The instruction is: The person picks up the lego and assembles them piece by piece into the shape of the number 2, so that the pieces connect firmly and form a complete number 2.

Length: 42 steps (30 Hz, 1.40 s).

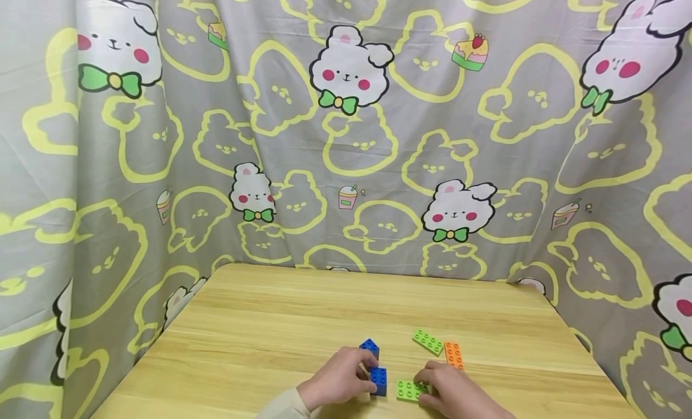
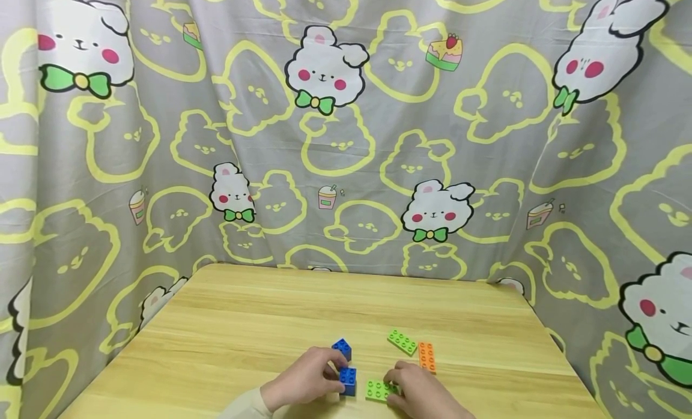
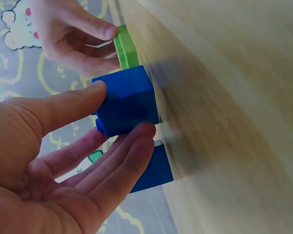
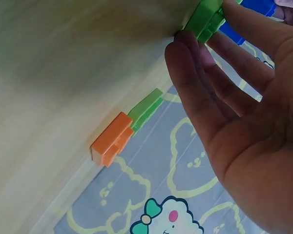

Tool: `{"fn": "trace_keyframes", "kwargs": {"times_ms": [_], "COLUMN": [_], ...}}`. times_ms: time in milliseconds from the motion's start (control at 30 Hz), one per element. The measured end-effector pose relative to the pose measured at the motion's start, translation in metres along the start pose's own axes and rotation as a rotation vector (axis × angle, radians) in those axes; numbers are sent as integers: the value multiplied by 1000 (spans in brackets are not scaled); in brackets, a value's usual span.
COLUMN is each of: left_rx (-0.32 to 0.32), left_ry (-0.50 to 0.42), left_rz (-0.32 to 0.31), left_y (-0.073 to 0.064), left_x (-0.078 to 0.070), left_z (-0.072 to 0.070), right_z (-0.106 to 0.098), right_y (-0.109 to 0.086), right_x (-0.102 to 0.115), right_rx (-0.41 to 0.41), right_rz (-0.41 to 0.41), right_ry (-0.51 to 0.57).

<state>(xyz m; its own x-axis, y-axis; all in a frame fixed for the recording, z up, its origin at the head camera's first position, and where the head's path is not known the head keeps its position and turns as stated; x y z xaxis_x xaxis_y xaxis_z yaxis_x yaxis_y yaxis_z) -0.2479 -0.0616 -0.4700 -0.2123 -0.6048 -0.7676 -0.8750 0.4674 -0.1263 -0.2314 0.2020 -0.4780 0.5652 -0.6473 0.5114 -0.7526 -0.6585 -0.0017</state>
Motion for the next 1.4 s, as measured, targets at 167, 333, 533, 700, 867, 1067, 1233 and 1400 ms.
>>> {"fn": "trace_keyframes", "kwargs": {"times_ms": [167,333,533,700,867,1067,1233,1400], "left_rx": [22,35,39,40,52,62,57,51], "left_ry": [-22,-44,-60,-64,-75,-77,-64,-65], "left_rz": [0,-5,-2,6,8,10,17,33], "left_y": [0,0,-1,-1,-3,-3,-4,-5], "left_x": [2,3,2,-1,-4,-5,-7,-10], "left_z": [-1,-1,-1,-2,0,1,1,1], "right_z": [2,4,5,7,10,11,12,13], "right_y": [1,2,3,4,5,5,5,5], "right_x": [1,2,5,7,8,8,9,11], "right_rx": [4,19,22,11,5,14,6,-5], "right_rz": [0,-3,-51,-69,-82,-64,-77,-110], "right_ry": [21,54,58,34,19,19,6,-3]}}
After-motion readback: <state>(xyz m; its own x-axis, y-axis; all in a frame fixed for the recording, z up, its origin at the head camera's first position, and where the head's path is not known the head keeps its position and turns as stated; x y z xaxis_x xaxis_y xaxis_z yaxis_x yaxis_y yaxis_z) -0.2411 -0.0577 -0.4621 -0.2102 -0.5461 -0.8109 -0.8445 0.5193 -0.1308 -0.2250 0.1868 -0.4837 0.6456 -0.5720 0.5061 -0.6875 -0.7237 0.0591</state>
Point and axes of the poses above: each hand's wrist, its own y-axis towards the middle knuckle, its own z-axis out of the palm, x = y × z, the point moved 1 cm from there along y, towards the middle knuckle, and after that the axes turned 9 degrees about -z, right-handed, at the moved point
